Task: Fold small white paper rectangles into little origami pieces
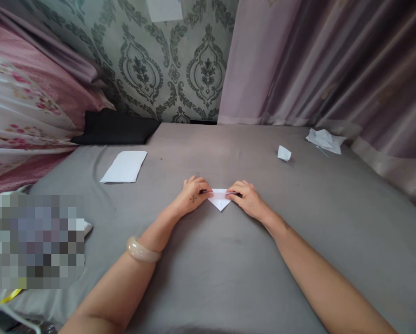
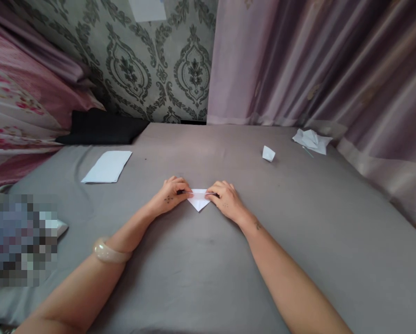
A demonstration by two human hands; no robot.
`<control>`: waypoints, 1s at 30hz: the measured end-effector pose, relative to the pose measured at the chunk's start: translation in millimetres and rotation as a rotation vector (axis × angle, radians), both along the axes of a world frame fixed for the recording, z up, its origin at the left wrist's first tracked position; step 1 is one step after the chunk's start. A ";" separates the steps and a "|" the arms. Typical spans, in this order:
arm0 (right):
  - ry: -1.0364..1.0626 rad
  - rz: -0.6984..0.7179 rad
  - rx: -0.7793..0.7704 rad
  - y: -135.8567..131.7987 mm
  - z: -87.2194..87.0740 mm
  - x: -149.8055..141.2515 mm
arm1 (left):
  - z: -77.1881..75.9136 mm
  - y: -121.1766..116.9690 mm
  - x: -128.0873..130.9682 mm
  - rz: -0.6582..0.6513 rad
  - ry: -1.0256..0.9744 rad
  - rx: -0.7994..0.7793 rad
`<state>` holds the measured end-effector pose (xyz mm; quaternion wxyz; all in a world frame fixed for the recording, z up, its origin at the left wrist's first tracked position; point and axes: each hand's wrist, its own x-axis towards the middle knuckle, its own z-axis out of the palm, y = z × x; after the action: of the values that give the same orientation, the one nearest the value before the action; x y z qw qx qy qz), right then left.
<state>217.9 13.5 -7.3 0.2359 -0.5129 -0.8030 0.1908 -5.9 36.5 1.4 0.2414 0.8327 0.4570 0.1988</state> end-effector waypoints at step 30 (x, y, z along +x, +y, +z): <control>-0.451 0.177 0.225 -30.5 30.5 -3.1 | 19.7 -19.4 -9.4 -0.322 0.410 0.368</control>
<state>214.8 -17.0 23.2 0.0890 -0.4408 -0.8932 0.0011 -15.3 17.1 21.2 0.0180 0.9467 0.3150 0.0656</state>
